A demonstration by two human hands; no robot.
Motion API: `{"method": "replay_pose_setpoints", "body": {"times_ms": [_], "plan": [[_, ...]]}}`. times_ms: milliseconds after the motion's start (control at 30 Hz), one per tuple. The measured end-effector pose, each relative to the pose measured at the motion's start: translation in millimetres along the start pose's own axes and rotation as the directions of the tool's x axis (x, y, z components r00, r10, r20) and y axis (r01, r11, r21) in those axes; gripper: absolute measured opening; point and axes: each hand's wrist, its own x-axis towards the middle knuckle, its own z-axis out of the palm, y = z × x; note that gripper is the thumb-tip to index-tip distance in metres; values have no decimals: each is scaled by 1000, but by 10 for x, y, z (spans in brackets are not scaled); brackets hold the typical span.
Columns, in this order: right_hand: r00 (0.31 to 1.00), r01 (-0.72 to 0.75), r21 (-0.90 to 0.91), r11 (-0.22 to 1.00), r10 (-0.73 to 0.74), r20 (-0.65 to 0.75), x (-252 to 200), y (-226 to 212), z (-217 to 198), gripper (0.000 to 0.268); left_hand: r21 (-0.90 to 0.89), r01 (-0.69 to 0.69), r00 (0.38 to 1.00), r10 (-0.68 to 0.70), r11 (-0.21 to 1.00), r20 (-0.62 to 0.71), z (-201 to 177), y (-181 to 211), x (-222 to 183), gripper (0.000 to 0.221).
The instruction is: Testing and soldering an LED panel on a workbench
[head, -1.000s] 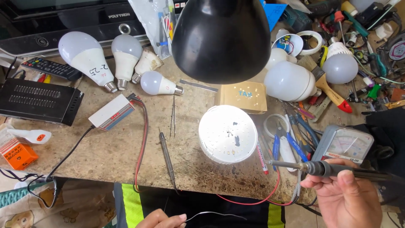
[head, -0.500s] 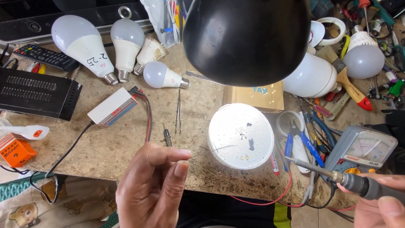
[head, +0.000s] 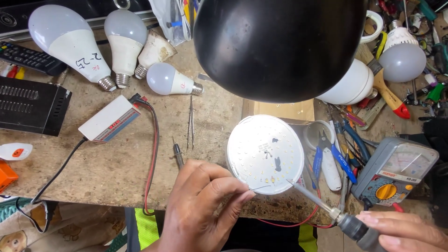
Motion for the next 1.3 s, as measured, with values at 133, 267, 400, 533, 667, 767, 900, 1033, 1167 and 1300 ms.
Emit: {"method": "replay_pose_setpoints", "body": {"times_ms": [133,267,400,533,667,767,900,1033,1167,1300], "plan": [[978,-189,116,975,177,109,-67,99,-11,57,-54,-97,995,95,994,-40,44,-5,-10,9],[980,-173,131,976,157,124,-240,389,117,52,-85,-72,997,70,994,-33,40,-23,-65,8],[913,-382,165,909,343,222,-364,658,257,57,-129,-33,999,32,991,-9,39,-56,-105,8],[755,-645,322,692,513,409,-674,1151,535,65,-123,-78,997,78,989,-11,54,-104,-110,8],[773,-628,369,685,496,395,-651,1118,540,68,-121,-91,996,92,988,2,53,-116,-103,9],[788,-594,334,732,447,423,-637,1144,517,64,-117,-136,991,136,984,-15,65,-120,-110,8],[831,-489,367,791,295,471,-657,1317,520,65,-124,-135,991,133,983,-25,56,-114,-122,8],[780,-608,514,605,335,529,-706,1304,517,73,-135,-142,990,141,981,-10,42,-123,-125,9],[768,-548,362,754,283,574,-683,1390,560,58,-138,-142,990,141,980,-15,56,-138,-135,8],[649,-760,445,473,520,556,-633,1239,576,66,-135,-139,990,139,981,-11,48,-139,-124,8]]}}
